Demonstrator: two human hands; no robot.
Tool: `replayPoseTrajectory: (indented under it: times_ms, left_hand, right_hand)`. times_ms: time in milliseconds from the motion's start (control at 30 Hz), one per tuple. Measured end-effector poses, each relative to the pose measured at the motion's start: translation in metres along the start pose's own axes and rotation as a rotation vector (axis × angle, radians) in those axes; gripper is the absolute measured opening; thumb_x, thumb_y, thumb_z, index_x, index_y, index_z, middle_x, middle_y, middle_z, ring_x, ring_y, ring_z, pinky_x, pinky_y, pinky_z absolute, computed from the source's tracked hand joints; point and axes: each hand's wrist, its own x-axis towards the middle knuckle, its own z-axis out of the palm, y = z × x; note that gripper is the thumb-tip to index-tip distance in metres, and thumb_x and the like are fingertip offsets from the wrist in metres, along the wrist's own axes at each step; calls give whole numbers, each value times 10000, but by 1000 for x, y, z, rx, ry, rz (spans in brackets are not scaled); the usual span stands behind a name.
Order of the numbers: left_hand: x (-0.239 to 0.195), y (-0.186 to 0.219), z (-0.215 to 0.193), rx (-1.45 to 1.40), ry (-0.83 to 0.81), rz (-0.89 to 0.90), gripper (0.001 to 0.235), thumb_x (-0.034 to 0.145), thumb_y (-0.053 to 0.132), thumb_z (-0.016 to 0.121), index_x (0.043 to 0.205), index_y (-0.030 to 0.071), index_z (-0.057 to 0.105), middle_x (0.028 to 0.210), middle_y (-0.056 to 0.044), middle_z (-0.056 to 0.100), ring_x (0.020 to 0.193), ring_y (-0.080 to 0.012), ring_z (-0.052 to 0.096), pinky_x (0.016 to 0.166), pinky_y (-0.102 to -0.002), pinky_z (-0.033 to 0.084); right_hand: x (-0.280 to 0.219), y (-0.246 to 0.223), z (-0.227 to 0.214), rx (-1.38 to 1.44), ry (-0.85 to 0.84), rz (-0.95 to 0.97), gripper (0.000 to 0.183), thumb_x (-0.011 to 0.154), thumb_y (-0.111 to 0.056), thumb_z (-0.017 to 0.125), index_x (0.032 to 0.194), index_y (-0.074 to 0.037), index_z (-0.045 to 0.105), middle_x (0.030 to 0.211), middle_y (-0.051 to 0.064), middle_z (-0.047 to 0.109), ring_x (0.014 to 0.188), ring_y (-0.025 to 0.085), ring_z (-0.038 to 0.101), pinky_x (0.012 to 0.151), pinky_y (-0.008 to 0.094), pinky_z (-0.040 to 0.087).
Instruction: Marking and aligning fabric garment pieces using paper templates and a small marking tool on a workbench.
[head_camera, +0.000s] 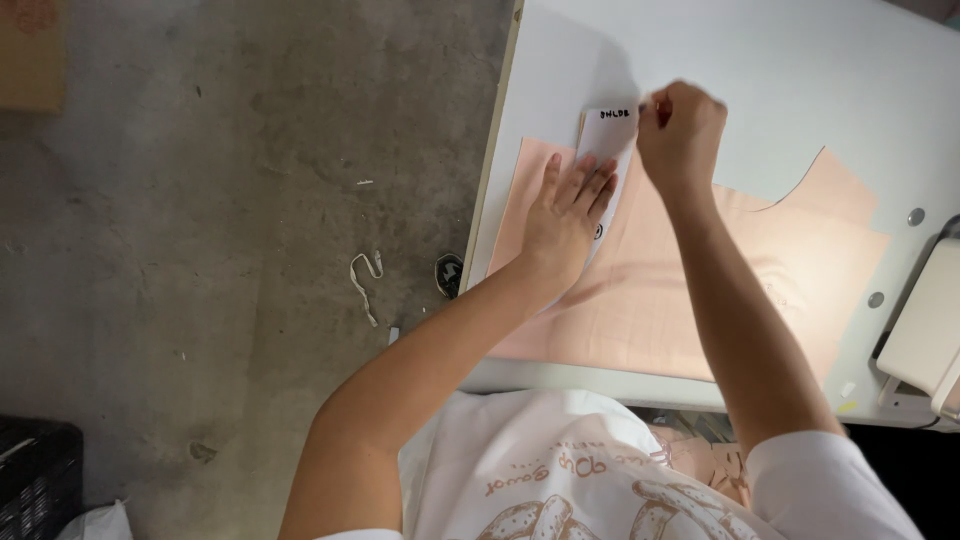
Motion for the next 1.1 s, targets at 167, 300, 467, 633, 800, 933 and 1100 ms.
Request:
replayPoseTrajectory:
  times_ms: [167, 300, 467, 633, 800, 933, 1100]
  left_hand:
    - [4, -3, 2, 28, 41, -14, 813, 1020, 334, 435, 1648, 179, -57, 1737, 33, -98, 1596, -212, -50, 1249, -626, -14]
    - [-5, -9, -5, -43, -9, 52, 845, 1022, 359, 470, 1644, 320, -102, 1730, 5, -171, 1603, -252, -104, 1220, -674, -61]
    - [-5, -7, -5, -69, 0, 39, 1056, 911, 287, 678, 1654, 325, -72, 1714, 12, -206, 1593, -254, -136, 1217, -703, -53]
    - [-9, -8, -12, -49, -25, 17, 1075, 918, 238, 683, 1652, 344, -96, 1703, 18, -237, 1588, -245, -158, 1199, -743, -41]
    - [-8, -6, -10, -53, -21, 14, 934, 1000, 232, 561, 1654, 355, -94, 1702, 32, -233, 1592, -245, -146, 1185, -770, -28]
    - [-8, -7, -10, -96, -2, 22, 893, 1005, 200, 546, 1659, 351, -42, 1711, 26, -194, 1595, -242, -121, 1174, -785, -36]
    - [-8, -5, -11, -36, -18, 22, 995, 976, 194, 631, 1659, 342, -78, 1704, 25, -209, 1588, -251, -126, 1177, -786, 23]
  right_hand:
    - [7, -25, -50, 455, 102, 296, 45, 982, -58, 748, 956, -56, 713, 730, 44, 694, 532, 113, 596, 483, 251, 447]
    - [-63, -47, -76, 607, 11, 608, 147, 1029, -51, 751, 1145, -38, 663, 688, 48, 641, 426, 94, 494, 377, 233, 369]
    - [-126, -58, -50, 469, -75, 501, 85, 999, -51, 723, 1058, 5, 698, 688, 73, 661, 481, 125, 561, 471, 254, 471]
    - [-133, -63, -36, 313, -33, 362, 44, 1004, -58, 724, 994, -19, 707, 612, 18, 620, 516, 111, 537, 576, 259, 466]
    - [-148, -63, -26, 224, 9, 308, 23, 978, -28, 728, 979, -6, 722, 624, 4, 564, 565, 116, 466, 595, 279, 445]
    - [-187, -84, -14, 130, 54, 295, 62, 972, -92, 703, 975, -40, 738, 630, 20, 637, 548, 150, 567, 618, 320, 468]
    - [-217, -121, -29, 397, -7, 568, 98, 938, -103, 733, 910, -10, 729, 549, 13, 583, 497, 75, 499, 522, 244, 424]
